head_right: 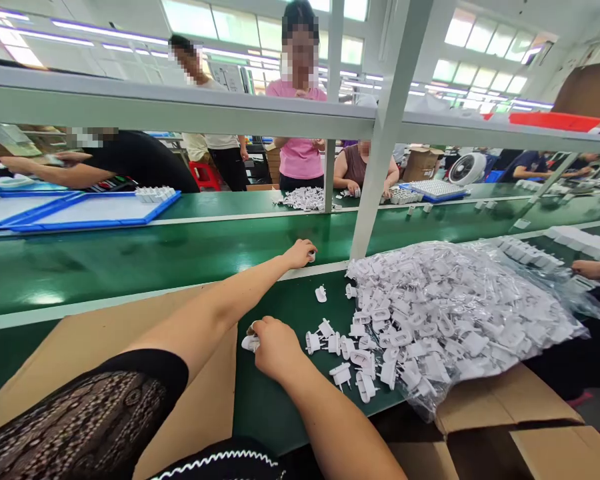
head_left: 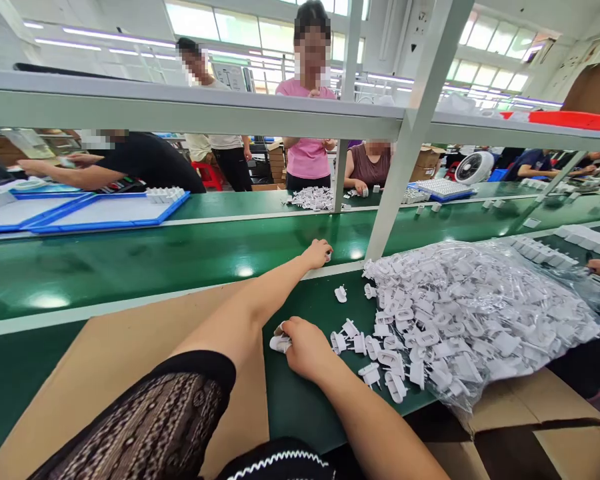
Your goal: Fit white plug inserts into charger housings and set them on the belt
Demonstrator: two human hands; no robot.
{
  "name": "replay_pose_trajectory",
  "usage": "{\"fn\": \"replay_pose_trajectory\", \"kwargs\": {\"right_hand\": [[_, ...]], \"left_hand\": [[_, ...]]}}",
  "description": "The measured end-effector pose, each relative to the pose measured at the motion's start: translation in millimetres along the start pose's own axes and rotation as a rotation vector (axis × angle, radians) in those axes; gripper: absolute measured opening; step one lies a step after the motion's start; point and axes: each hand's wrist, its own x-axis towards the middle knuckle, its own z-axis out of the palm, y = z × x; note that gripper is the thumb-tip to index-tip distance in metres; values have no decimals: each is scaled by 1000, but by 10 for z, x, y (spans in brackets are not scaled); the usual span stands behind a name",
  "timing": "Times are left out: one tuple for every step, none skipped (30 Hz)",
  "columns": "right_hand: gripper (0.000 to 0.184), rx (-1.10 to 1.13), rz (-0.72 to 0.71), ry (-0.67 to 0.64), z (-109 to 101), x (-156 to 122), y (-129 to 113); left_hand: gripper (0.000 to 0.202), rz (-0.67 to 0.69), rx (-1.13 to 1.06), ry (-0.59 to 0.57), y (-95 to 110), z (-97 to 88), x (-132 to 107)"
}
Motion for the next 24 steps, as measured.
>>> {"fn": "replay_pose_trajectory", "kwargs": {"right_hand": [[45,49,-3,56,-1,17,35],[42,118,-1,135,-9,39,76],[39,210,8,228,-23,66,121],[35,323,24,325,-42,97,166],[31,451,51,412,-64,130,208],[26,588,86,474,-87,162,244],[25,723,126,506,-110,192,270],[27,850,163,509,-130,217,287],[32,962,194,491,-148,234,293],[38,1056,221,464,-162,243,289],[45,1131,243,432,-172,245,276],[49,1184,261,400,-178,241,256],[51,1218,274,370,-181,232,231],[52,1235,285,342,-180,222,205],[51,1239,291,317,-176,213,179],[50,1232,295,296,-170,206,157],[49,1218,296,282,-162,202,140],[48,1195,297,277,-154,201,130],[48,1162,296,279,-148,202,126],[47,1116,293,289,-144,205,129],[47,1060,286,304,-142,208,136],[47,997,278,321,-144,210,146],[47,935,265,334,-148,211,157],[47,882,247,340,-152,210,166]], "left_hand": [[30,1,23,21,-32,-41,-75],[29,2,39,42,-68,-95,-172],[29,3,49,64,-108,-159,-294],[30,2,53,86,-148,-227,-440],[32,-6,55,108,-186,-295,-610],[34,-15,55,131,-217,-358,-803],[36,-23,54,154,-240,-414,-1013],[37,-25,52,176,-249,-459,-1236],[37,-21,46,193,-243,-490,-1465],[37,-9,37,199,-220,-509,-1691],[37,8,22,197,-182,-513,-1908],[37,26,3,187,-130,-505,-2108],[38,39,-18,172,-69,-486,-2286],[39,48,-40,159,-3,-458,-2440],[40,51,-60,152,64,-424,-2566],[40,48,-82,154,125,-386,-2666],[40,39,-110,159,176,-346,-2742],[41,23,-148,168,216,-306,-2798],[44,-1,-197,182,242,-266,-2837],[48,-33,-259,196,256,-229,-2863],[51,-69,-326,206,260,-194,-2880],[51,-102,-394,208,257,-165,-2892],[48,-123,-455,200,250,-141,-2899],[43,-129,-505,186,243,-125,-2904]]}}
